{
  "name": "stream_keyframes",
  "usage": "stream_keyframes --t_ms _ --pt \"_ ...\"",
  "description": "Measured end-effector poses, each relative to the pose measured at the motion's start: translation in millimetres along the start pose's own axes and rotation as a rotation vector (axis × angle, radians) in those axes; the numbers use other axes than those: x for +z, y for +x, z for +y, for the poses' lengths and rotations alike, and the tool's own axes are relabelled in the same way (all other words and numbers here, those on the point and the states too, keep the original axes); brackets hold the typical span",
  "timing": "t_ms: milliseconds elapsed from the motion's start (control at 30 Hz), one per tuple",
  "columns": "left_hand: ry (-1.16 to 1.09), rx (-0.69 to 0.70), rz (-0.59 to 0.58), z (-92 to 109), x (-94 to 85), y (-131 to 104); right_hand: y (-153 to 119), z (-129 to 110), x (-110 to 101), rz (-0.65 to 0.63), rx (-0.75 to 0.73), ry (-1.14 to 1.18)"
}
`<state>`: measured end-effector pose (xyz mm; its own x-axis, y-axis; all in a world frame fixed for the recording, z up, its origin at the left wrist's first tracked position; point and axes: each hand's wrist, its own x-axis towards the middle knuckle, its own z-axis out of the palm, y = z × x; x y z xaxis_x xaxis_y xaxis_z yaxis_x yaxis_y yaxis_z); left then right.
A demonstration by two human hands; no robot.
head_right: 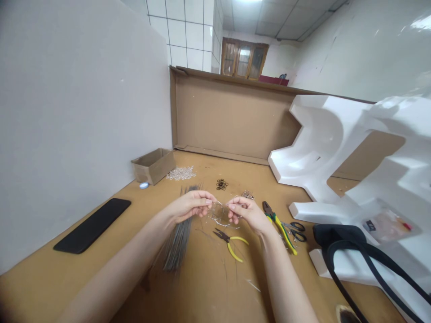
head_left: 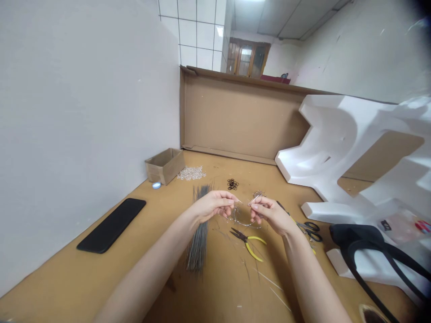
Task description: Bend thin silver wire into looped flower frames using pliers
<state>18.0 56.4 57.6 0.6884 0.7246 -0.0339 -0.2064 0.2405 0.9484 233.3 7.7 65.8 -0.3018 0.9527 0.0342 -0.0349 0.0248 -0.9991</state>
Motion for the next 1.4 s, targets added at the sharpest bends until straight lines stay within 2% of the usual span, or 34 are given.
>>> stream_keyframes --t_ms 233,533,733,967,1133,1267,1400 --pt "-0.025 0.037 0.039 -3.4 4.5 2.3 -2.1 -1.1 1.3 -0.027 0.001 0.016" --pt "-0.128 0.012 -0.007 -4.8 9.7 1.3 -1.3 1.8 -3.9 -0.04 0.015 0.085" --pt "-0.025 0.072 0.092 -2.8 10.7 2.5 0.0 4.9 -3.6 -0.059 0.029 0.21" --pt "-0.036 0.08 -0.016 -3.1 9.4 1.0 -0.1 4.7 0.0 -0.098 0.047 0.288" --pt "-0.062 0.105 0.062 -4.8 4.8 4.7 -0.8 0.7 -1.3 -0.08 0.073 0.272" --pt "-0.002 0.122 0.092 -5.3 1.1 5.9 -0.6 -2.3 0.0 -0.057 0.095 0.204" --pt "0.189 0.138 0.131 -4.5 -2.8 5.4 1.1 -1.2 1.3 0.012 0.114 0.17"
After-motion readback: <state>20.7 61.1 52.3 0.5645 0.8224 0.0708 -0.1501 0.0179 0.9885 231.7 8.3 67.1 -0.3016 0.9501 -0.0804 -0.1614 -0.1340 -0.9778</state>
